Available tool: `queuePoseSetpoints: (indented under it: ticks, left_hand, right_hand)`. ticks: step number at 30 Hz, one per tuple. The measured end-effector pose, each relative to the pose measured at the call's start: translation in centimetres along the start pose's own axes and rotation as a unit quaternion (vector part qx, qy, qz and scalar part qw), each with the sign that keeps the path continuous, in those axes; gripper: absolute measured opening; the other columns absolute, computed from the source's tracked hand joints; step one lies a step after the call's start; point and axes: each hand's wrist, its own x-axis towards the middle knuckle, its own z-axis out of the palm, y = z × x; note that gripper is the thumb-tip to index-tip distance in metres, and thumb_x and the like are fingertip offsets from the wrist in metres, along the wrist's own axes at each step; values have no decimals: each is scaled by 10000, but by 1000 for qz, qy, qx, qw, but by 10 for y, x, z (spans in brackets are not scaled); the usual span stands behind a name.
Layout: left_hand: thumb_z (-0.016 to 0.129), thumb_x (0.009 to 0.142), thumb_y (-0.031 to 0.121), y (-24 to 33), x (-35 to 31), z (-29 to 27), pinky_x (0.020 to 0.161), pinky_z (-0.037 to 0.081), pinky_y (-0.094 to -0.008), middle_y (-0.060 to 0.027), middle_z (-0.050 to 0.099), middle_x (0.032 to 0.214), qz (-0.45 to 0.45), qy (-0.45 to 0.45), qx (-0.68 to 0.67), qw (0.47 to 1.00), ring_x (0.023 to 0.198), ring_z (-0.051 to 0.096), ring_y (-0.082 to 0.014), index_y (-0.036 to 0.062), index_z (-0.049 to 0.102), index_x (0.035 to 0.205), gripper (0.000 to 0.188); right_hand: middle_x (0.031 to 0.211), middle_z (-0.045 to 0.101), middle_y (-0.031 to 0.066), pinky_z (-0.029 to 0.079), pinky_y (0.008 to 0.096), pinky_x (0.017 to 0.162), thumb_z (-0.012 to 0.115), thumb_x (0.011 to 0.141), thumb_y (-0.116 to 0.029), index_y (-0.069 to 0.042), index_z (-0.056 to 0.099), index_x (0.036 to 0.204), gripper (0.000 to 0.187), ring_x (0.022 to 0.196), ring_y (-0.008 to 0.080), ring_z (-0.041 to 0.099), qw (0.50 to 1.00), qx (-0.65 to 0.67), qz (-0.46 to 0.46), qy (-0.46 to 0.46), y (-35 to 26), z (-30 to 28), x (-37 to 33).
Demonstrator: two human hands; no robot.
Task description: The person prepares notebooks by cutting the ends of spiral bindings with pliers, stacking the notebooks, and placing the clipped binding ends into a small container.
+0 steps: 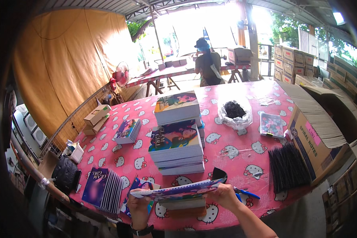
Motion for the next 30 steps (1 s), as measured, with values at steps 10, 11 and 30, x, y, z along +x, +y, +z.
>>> queuePoseSetpoints:
  ticks: [10,11,30]
  left_hand:
    - [687,815,190,-16,-5,-7,943,389,-312,-109,502,1210,-128,-93,-141,977,1112,483,-164,59,290,1400,720]
    - [679,823,204,-43,-13,-11,932,392,-301,-103,511,1191,-126,-66,-143,979,1091,492,-158,58,299,1395,702]
    - [628,889,175,-76,1,13,587,373,-195,13,592,687,-124,74,-86,986,627,481,-33,31,611,773,186]
  right_hand:
    - [1102,629,93,489,328,840,779,764,-249,-36,580,1177,505,1020,190,588,940,333,-43,58,-46,7,9]
    - [1080,629,81,482,293,820,711,831,-137,-20,583,1125,342,975,155,593,913,406,-23,42,-62,17,14]
    - [1066,599,161,470,408,913,789,685,-403,-25,612,1038,547,1047,331,560,648,-645,364,178,101,-184,9]
